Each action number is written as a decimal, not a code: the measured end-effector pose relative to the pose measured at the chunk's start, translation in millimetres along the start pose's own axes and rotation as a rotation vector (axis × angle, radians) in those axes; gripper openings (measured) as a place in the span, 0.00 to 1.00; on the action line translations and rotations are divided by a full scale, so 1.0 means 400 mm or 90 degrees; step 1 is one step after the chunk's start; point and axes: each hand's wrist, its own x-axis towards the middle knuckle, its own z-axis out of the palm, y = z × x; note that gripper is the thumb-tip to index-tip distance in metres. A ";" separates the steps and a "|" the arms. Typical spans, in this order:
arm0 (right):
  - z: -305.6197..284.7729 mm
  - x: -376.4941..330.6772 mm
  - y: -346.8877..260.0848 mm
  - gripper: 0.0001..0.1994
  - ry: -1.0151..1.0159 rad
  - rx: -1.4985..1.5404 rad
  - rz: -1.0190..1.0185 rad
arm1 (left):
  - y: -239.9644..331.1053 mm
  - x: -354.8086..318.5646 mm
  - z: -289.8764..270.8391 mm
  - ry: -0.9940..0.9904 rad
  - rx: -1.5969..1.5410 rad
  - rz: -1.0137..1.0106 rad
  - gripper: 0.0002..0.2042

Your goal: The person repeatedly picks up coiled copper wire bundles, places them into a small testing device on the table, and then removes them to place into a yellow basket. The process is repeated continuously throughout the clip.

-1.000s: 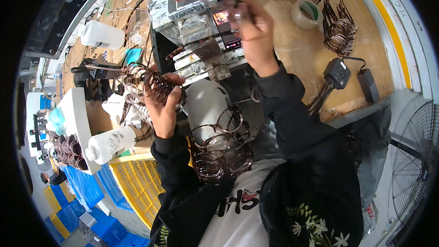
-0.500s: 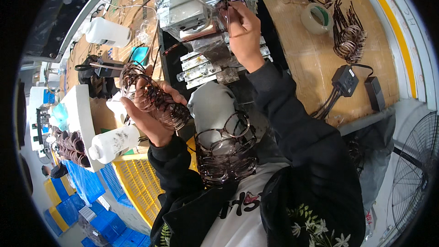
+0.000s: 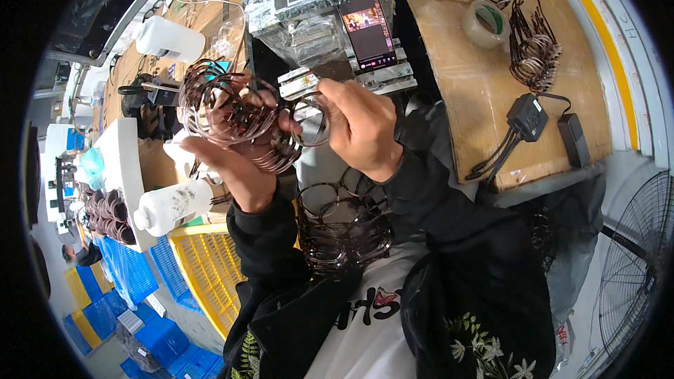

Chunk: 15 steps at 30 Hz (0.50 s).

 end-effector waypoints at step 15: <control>-0.170 -0.069 0.024 0.13 -0.586 -0.010 0.246 | 0.018 -0.013 -0.061 -0.038 0.173 0.102 0.26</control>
